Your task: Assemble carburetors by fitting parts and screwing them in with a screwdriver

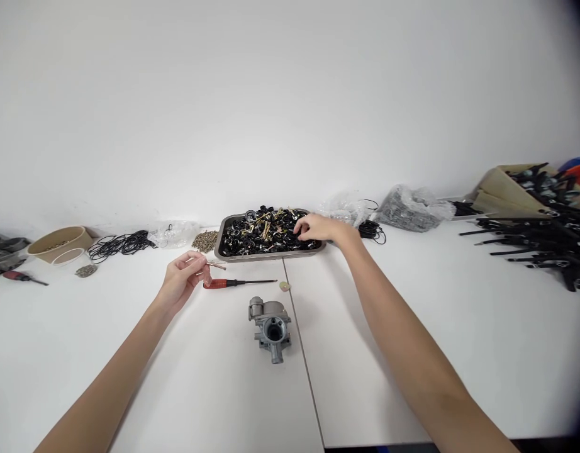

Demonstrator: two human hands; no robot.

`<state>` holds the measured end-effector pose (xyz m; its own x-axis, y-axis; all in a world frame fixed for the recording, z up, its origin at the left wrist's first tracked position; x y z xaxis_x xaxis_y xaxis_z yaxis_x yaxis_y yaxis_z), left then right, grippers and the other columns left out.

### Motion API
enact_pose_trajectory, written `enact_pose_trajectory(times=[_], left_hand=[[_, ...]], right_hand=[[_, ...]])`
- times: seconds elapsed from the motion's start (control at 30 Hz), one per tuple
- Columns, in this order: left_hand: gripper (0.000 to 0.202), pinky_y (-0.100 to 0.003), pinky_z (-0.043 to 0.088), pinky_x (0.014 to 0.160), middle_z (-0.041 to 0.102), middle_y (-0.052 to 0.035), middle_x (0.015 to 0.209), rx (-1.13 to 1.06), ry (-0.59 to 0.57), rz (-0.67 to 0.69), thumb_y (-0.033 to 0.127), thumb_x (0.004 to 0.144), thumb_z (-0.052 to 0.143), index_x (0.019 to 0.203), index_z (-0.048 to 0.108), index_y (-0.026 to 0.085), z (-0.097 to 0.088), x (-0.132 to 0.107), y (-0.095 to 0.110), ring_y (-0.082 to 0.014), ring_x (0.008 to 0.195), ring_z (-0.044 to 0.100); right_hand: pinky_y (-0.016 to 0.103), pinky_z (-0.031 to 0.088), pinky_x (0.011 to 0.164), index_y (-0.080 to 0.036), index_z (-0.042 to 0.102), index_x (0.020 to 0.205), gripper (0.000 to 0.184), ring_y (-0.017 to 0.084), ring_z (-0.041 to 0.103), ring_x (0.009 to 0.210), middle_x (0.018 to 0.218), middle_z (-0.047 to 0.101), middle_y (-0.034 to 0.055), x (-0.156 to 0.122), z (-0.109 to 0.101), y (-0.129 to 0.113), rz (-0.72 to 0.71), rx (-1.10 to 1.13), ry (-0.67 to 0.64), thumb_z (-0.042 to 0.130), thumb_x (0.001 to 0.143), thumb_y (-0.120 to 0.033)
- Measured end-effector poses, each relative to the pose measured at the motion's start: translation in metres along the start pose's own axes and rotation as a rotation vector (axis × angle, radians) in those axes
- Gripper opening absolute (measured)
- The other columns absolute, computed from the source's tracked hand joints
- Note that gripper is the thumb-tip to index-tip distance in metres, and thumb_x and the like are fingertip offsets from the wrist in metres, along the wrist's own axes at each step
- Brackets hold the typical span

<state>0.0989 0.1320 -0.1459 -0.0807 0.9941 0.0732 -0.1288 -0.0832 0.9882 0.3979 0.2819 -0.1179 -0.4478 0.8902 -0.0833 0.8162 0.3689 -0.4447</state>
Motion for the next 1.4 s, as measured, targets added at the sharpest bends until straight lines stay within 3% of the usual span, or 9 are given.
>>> enact_pose_trajectory(times=[0.1, 0.23, 0.37, 0.47, 0.63, 0.8, 1.0, 1.2, 1.4], left_hand=[[0.023, -0.027, 0.048, 0.053, 0.06, -0.0017, 0.056, 0.017, -0.005, -0.003, 0.031, 0.078, 0.072, 0.081, 0.055, 0.016, 0.001, 0.001, -0.001, -0.0138, 0.048, 0.056], [0.023, -0.027, 0.048, 0.053, 0.06, -0.0021, 0.055, 0.026, -0.009, -0.01, 0.031, 0.078, 0.072, 0.081, 0.055, 0.016, 0.002, 0.001, -0.002, -0.0138, 0.049, 0.056], [0.023, -0.027, 0.048, 0.054, 0.06, -0.0021, 0.055, 0.029, -0.005, -0.012, 0.031, 0.078, 0.072, 0.08, 0.055, 0.016, 0.002, 0.0, -0.002, -0.0138, 0.049, 0.056], [0.024, -0.026, 0.047, 0.053, 0.061, -0.0021, 0.056, 0.02, -0.005, -0.011, 0.031, 0.077, 0.074, 0.08, 0.056, 0.016, 0.002, 0.0, -0.001, -0.0139, 0.048, 0.056], [0.027, -0.026, 0.046, 0.052, 0.064, -0.003, 0.063, 0.025, -0.03, -0.026, 0.03, 0.072, 0.078, 0.08, 0.057, 0.015, 0.006, -0.001, -0.001, -0.0142, 0.049, 0.058], [0.028, -0.026, 0.047, 0.054, 0.065, -0.0036, 0.068, 0.068, -0.072, -0.025, 0.029, 0.071, 0.08, 0.082, 0.059, 0.014, 0.012, -0.003, 0.0, -0.0145, 0.051, 0.06], [0.03, -0.028, 0.049, 0.054, 0.067, -0.0042, 0.071, 0.083, -0.076, -0.026, 0.03, 0.069, 0.081, 0.082, 0.06, 0.013, 0.015, -0.003, 0.002, -0.0146, 0.051, 0.061], [0.031, -0.028, 0.049, 0.054, 0.068, -0.0052, 0.073, 0.069, -0.063, -0.018, 0.031, 0.069, 0.081, 0.083, 0.06, 0.014, 0.014, -0.005, 0.004, -0.0151, 0.051, 0.061], [0.031, -0.028, 0.049, 0.055, 0.069, -0.0058, 0.076, 0.069, -0.064, 0.001, 0.031, 0.071, 0.08, 0.085, 0.059, 0.014, 0.013, -0.004, 0.006, -0.0152, 0.052, 0.062]], right_hand=[[0.023, 0.041, 0.058, -0.02, 0.07, 0.1, 0.03, 0.014, 0.058, 0.066, 0.089, 0.068, 0.0035, 0.008, 0.011, -0.001, 0.014, -0.041, -0.017, 0.067, 0.075, -0.006], [0.024, 0.041, 0.059, -0.019, 0.07, 0.098, 0.025, 0.013, 0.057, 0.067, 0.088, 0.067, 0.0031, 0.008, 0.011, 0.0, -0.011, -0.044, -0.015, 0.066, 0.076, -0.007], [0.025, 0.042, 0.062, -0.022, 0.07, 0.099, 0.016, 0.014, 0.059, 0.071, 0.094, 0.066, 0.0026, 0.004, 0.005, -0.003, -0.047, -0.023, 0.018, 0.066, 0.084, -0.024], [0.027, 0.043, 0.063, -0.02, 0.069, 0.092, 0.021, 0.016, 0.059, 0.073, 0.096, 0.065, 0.0048, 0.006, 0.007, -0.007, -0.054, -0.025, 0.043, 0.072, 0.08, -0.037], [0.026, 0.044, 0.067, -0.017, 0.065, 0.084, 0.013, 0.016, 0.059, 0.078, 0.096, 0.065, 0.0055, 0.014, 0.011, -0.015, -0.09, -0.002, 0.113, 0.074, 0.076, -0.021], [0.025, 0.044, 0.068, -0.018, 0.064, 0.089, 0.016, 0.015, 0.059, 0.08, 0.098, 0.065, 0.0047, 0.008, 0.0, -0.024, -0.152, 0.073, 0.176, 0.069, 0.075, -0.014], [0.026, 0.044, 0.069, -0.018, 0.063, 0.095, 0.022, 0.015, 0.059, 0.078, 0.093, 0.065, 0.0047, -0.013, -0.007, -0.075, -0.315, 0.194, 0.154, 0.063, 0.075, -0.01], [0.026, 0.045, 0.068, -0.018, 0.061, 0.089, 0.02, 0.015, 0.057, 0.078, 0.092, 0.064, 0.0039, -0.022, 0.031, -0.14, -0.51, 0.3, 0.045, 0.067, 0.071, -0.011], [0.024, 0.045, 0.067, -0.017, 0.059, 0.088, 0.019, 0.012, 0.055, 0.075, 0.093, 0.062, 0.0024, -0.027, 0.058, -0.168, -0.587, 0.388, 0.012, 0.068, 0.072, -0.012]])
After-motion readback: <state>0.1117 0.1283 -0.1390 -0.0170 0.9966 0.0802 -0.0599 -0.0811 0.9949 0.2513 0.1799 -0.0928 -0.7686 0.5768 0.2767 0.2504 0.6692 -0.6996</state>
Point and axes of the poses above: each hand's wrist, its own x-axis towards the middle knuckle, its own z-axis out of the palm, y = z × x, the point moved 10 cm from there along x, towards the middle knuckle
